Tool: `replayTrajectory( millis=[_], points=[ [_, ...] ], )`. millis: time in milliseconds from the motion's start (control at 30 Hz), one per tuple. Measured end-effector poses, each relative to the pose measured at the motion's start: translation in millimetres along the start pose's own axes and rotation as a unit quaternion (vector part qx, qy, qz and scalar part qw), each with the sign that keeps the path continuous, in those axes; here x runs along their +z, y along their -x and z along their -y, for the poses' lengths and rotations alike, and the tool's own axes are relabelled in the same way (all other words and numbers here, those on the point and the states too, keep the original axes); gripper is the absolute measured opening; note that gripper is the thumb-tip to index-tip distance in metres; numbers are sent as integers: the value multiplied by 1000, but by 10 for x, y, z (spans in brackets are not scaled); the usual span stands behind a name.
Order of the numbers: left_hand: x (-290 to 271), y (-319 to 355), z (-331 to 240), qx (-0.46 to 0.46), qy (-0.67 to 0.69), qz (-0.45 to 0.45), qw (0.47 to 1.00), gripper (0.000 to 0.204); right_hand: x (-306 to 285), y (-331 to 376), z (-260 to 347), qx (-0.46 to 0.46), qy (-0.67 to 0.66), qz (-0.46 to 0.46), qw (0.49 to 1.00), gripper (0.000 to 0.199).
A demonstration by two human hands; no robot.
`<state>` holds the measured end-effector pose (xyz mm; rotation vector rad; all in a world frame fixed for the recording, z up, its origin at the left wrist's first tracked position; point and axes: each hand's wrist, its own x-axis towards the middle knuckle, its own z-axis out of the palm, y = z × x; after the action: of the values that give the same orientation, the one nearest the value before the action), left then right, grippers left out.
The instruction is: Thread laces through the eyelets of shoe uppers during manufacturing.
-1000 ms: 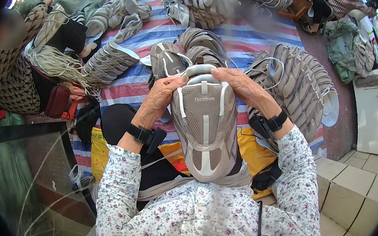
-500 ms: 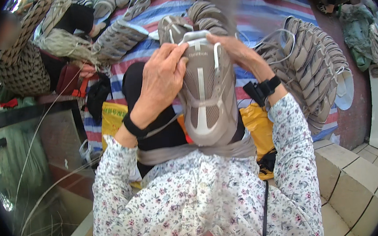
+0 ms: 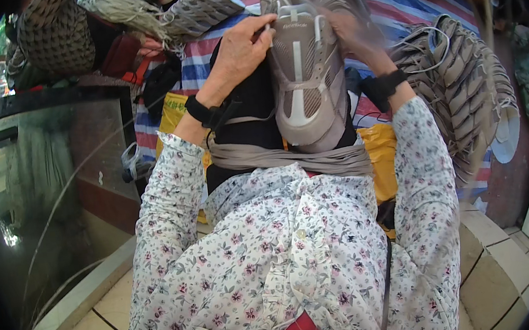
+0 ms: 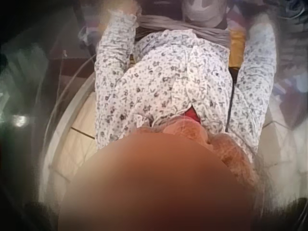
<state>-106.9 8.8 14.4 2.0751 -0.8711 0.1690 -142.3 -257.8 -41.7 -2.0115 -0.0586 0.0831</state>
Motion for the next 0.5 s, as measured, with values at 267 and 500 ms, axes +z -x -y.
replayTrajectory(
  millis=[267,500],
  points=[
    [-819,773,-209,-227,131,-109,959,18,697,1143,1670,-214,20,75,974,7],
    [-1071,1608,-555,-346,92,-77,931,20,1126,1433,1576,-276,296,117,907,5]
  ],
)
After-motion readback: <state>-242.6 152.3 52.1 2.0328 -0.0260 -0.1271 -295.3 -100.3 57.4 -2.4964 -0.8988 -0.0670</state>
